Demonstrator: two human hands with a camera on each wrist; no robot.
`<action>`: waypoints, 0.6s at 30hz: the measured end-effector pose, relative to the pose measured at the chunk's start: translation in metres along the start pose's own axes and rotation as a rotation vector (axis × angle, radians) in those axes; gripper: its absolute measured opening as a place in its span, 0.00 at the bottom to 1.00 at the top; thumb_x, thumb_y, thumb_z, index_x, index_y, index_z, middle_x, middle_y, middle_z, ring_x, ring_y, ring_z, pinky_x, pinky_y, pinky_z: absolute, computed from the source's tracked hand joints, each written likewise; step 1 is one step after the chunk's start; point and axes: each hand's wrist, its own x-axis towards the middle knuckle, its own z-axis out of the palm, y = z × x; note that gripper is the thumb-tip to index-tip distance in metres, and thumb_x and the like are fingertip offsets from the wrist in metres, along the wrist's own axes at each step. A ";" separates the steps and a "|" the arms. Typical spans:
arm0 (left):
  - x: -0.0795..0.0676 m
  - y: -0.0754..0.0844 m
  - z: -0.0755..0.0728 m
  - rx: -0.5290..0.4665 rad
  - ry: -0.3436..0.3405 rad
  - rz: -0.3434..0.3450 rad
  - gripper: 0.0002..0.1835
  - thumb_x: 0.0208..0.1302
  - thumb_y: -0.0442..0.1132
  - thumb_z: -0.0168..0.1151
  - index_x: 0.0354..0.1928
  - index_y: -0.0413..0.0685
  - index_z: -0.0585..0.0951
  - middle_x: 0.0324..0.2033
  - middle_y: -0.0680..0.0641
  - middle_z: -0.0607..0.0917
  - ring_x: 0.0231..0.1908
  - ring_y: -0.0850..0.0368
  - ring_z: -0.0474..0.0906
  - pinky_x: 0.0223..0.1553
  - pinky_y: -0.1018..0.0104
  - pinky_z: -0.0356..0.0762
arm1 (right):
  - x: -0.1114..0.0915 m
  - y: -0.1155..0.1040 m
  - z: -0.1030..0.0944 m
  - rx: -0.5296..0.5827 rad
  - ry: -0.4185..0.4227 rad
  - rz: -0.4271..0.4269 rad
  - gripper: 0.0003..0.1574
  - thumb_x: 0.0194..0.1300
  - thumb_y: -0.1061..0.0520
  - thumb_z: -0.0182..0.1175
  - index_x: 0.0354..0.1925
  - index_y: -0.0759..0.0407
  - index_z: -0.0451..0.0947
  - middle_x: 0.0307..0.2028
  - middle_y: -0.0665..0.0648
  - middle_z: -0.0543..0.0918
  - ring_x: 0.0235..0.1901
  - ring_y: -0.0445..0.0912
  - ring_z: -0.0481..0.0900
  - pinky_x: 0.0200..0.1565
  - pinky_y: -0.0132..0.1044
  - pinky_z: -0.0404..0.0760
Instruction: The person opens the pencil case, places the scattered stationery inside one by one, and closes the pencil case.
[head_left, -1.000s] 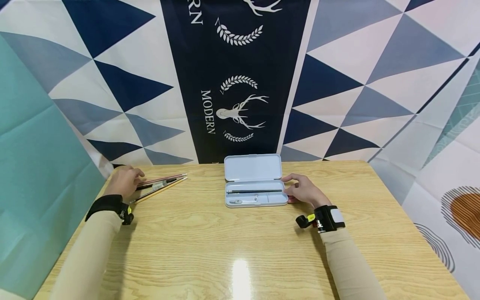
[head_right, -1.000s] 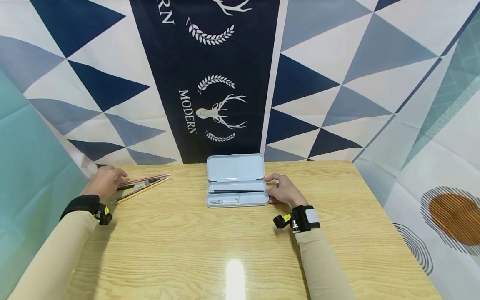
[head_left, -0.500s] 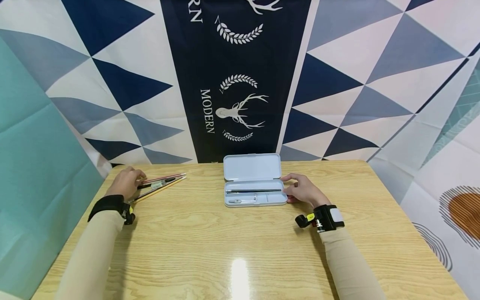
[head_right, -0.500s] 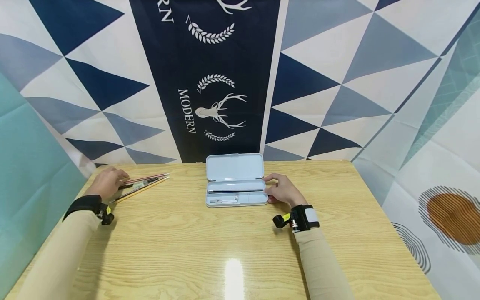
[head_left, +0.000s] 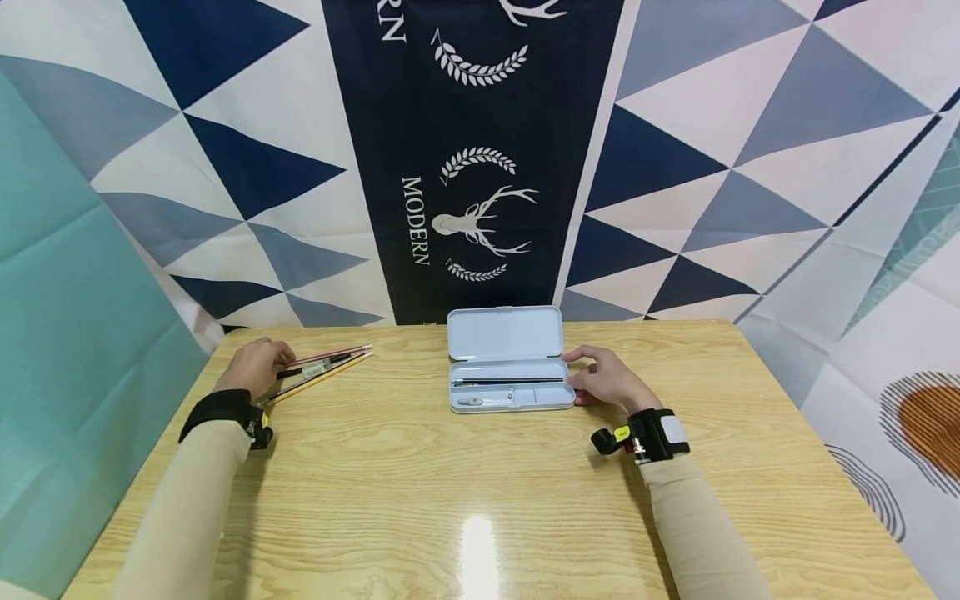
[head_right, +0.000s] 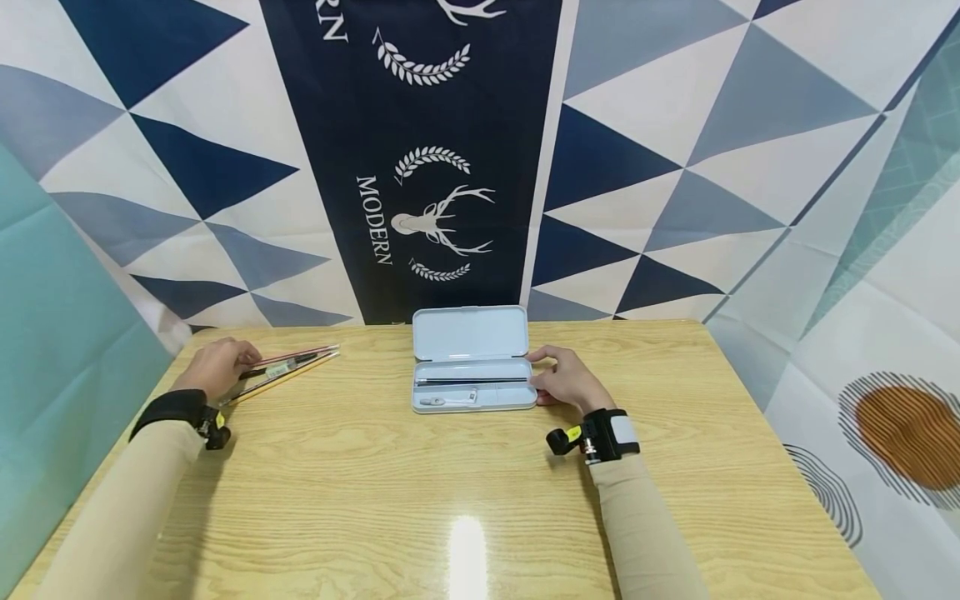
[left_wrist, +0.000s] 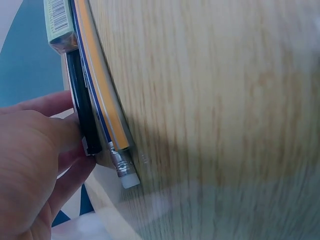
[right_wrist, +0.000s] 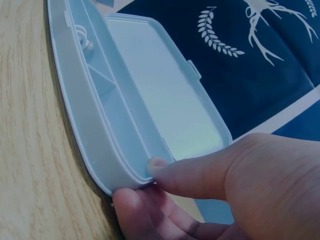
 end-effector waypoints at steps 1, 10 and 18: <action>0.000 0.000 0.000 0.003 0.000 -0.001 0.07 0.75 0.22 0.67 0.48 0.35 0.90 0.44 0.32 0.91 0.48 0.33 0.88 0.54 0.37 0.87 | 0.000 0.000 0.000 0.000 -0.001 -0.002 0.34 0.81 0.64 0.63 0.79 0.67 0.71 0.32 0.55 0.82 0.31 0.42 0.84 0.37 0.31 0.87; -0.001 0.002 0.000 0.027 -0.001 0.012 0.06 0.75 0.22 0.66 0.45 0.36 0.88 0.41 0.34 0.91 0.45 0.36 0.88 0.52 0.38 0.87 | 0.001 0.002 -0.001 -0.018 0.003 -0.001 0.34 0.81 0.63 0.63 0.79 0.67 0.71 0.32 0.54 0.81 0.31 0.43 0.83 0.36 0.31 0.87; 0.000 0.000 0.002 0.032 0.003 0.004 0.07 0.75 0.21 0.66 0.45 0.37 0.89 0.42 0.33 0.91 0.46 0.35 0.88 0.53 0.38 0.87 | -0.001 0.000 0.000 -0.003 -0.005 0.000 0.35 0.81 0.64 0.63 0.80 0.67 0.70 0.32 0.54 0.81 0.31 0.43 0.84 0.37 0.31 0.87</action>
